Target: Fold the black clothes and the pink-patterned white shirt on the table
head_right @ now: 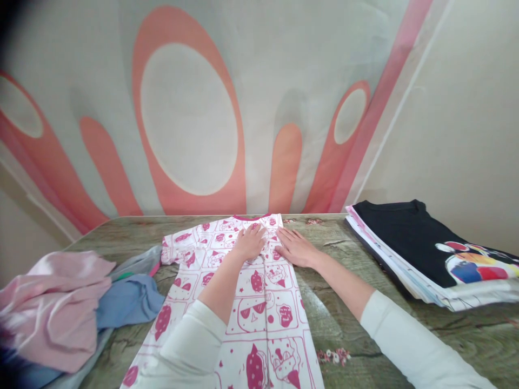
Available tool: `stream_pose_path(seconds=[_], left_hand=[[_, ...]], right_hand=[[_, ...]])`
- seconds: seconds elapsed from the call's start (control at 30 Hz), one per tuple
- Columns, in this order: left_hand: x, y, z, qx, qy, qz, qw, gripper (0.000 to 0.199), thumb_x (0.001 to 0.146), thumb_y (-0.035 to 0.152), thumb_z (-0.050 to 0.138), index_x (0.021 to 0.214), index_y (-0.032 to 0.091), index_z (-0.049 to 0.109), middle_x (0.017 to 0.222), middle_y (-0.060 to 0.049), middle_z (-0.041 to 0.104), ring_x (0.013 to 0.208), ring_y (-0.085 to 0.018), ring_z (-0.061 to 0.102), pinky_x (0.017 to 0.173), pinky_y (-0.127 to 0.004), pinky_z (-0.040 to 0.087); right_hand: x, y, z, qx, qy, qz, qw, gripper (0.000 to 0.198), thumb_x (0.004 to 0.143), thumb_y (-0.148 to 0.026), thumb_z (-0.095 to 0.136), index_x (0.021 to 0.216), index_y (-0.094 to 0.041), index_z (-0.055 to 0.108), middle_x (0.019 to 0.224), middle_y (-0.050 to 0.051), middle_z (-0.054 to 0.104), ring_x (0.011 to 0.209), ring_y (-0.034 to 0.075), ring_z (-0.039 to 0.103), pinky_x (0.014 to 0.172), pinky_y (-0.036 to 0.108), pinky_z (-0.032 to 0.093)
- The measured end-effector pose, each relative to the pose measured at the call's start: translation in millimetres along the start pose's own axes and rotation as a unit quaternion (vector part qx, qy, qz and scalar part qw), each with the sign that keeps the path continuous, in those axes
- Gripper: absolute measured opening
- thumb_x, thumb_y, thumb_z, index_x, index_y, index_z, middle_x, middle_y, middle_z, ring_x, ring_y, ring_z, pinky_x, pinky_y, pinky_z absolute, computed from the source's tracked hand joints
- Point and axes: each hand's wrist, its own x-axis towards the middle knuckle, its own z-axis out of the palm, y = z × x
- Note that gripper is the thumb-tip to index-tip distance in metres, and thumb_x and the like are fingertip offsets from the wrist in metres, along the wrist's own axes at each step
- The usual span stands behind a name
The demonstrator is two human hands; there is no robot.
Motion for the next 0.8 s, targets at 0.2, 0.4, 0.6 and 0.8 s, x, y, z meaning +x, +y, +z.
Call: stream_pose_path(seconds=[0.2, 0.4, 0.6, 0.8], left_hand=[[1, -5, -14, -0.084, 0.006, -0.015, 0.996, 0.04, 0.088, 0.032, 0.042, 0.128, 0.029, 0.045, 0.141, 0.001, 0.037, 0.131, -0.02, 0.027, 0.107, -0.039, 0.019], [1, -31, -35, -0.105, 0.059, -0.16, 0.98, 0.036, 0.083, 0.021, 0.046, 0.118, 0.017, 0.055, 0.122, -0.01, 0.056, 0.113, -0.021, 0.049, 0.093, -0.03, 0.036], [0, -57, -36, -0.116, 0.02, -0.263, 0.958, 0.03, 0.071, 0.032, 0.061, 0.092, 0.011, 0.064, 0.093, -0.014, 0.067, 0.087, -0.025, 0.062, 0.069, -0.027, 0.044], [-4, -56, -37, -0.136, 0.018, -0.28, 0.95, 0.029, 0.071, 0.033, 0.062, 0.092, 0.013, 0.064, 0.088, -0.012, 0.068, 0.087, -0.024, 0.062, 0.066, -0.025, 0.043]], right_hand=[[-29, -18, -8, 0.007, 0.01, 0.008, 1.0, 0.061, 0.091, -0.053, 0.024, 0.141, -0.018, 0.028, 0.147, 0.007, 0.025, 0.135, 0.025, 0.018, 0.11, 0.046, 0.015], [-28, -62, -12, 0.048, 0.045, -0.066, 0.996, 0.051, 0.092, -0.039, 0.03, 0.136, -0.012, 0.037, 0.142, 0.012, 0.034, 0.132, 0.022, 0.027, 0.11, 0.041, 0.022], [-32, -79, -1, 0.06, 0.077, -0.075, 0.992, 0.052, 0.09, -0.038, 0.038, 0.135, -0.012, 0.037, 0.142, 0.013, 0.034, 0.131, 0.025, 0.029, 0.108, 0.042, 0.027], [-32, -76, 3, 0.062, 0.094, -0.086, 0.99, 0.049, 0.089, -0.036, 0.04, 0.133, -0.015, 0.04, 0.141, 0.012, 0.036, 0.129, 0.025, 0.031, 0.106, 0.044, 0.029]])
